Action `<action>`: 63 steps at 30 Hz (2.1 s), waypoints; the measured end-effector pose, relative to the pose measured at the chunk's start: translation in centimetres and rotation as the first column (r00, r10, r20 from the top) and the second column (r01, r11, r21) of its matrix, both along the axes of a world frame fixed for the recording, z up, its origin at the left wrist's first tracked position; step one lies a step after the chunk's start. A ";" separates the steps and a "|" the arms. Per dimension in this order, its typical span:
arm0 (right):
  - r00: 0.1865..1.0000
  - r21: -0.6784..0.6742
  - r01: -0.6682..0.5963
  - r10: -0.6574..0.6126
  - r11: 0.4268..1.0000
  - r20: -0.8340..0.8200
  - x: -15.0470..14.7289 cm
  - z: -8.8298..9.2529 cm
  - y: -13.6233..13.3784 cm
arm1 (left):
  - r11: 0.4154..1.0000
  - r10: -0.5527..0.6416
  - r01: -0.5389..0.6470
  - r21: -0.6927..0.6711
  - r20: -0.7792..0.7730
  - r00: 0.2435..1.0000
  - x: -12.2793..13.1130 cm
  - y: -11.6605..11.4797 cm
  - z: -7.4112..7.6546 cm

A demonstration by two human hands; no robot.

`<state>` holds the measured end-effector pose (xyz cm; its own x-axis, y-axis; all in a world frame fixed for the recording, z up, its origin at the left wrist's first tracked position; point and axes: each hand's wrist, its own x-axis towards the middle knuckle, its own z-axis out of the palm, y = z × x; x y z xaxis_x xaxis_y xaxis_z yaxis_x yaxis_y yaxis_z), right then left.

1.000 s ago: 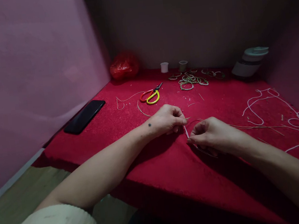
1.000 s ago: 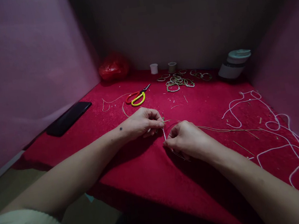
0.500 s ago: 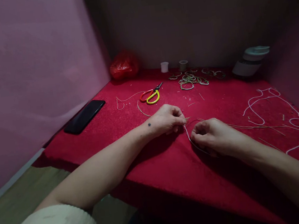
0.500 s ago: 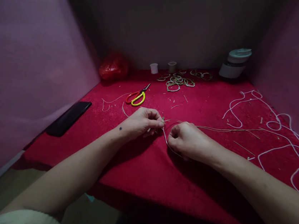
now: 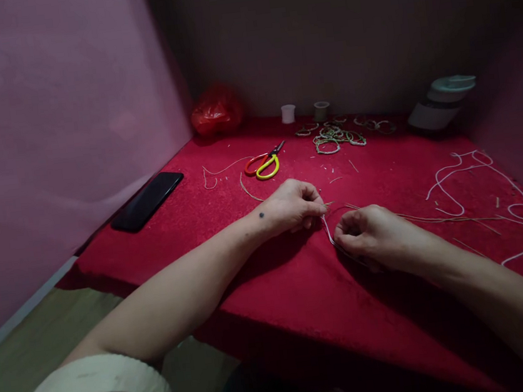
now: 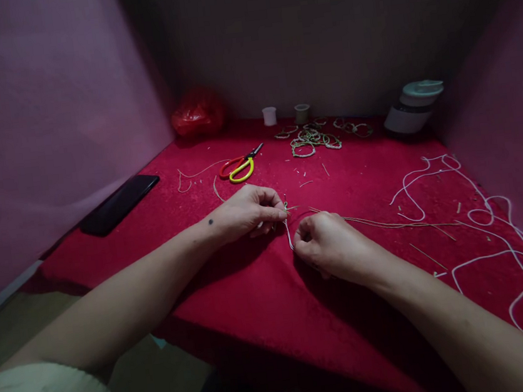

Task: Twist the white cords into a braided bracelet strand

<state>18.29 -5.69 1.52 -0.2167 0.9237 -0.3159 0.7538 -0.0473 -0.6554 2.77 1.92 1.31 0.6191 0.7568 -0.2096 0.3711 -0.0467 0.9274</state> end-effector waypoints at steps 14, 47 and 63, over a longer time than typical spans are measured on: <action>0.849 0.374 -0.172 -0.055 0.912 0.525 -1.6 -1.1 -1.0 | 1.000 0.012 -0.012 0.000 -0.030 0.999 0.1 -0.1 0.1; 0.908 0.399 -0.174 -0.010 0.900 0.420 -0.9 -1.0 -0.7 | 1.000 -0.008 0.009 0.018 -0.051 0.999 0.0 0.1 0.0; 0.875 -0.172 0.190 -0.246 0.967 -0.416 1.1 -0.3 0.2 | 1.000 0.022 -0.022 0.019 -0.010 1.000 0.1 -0.2 0.2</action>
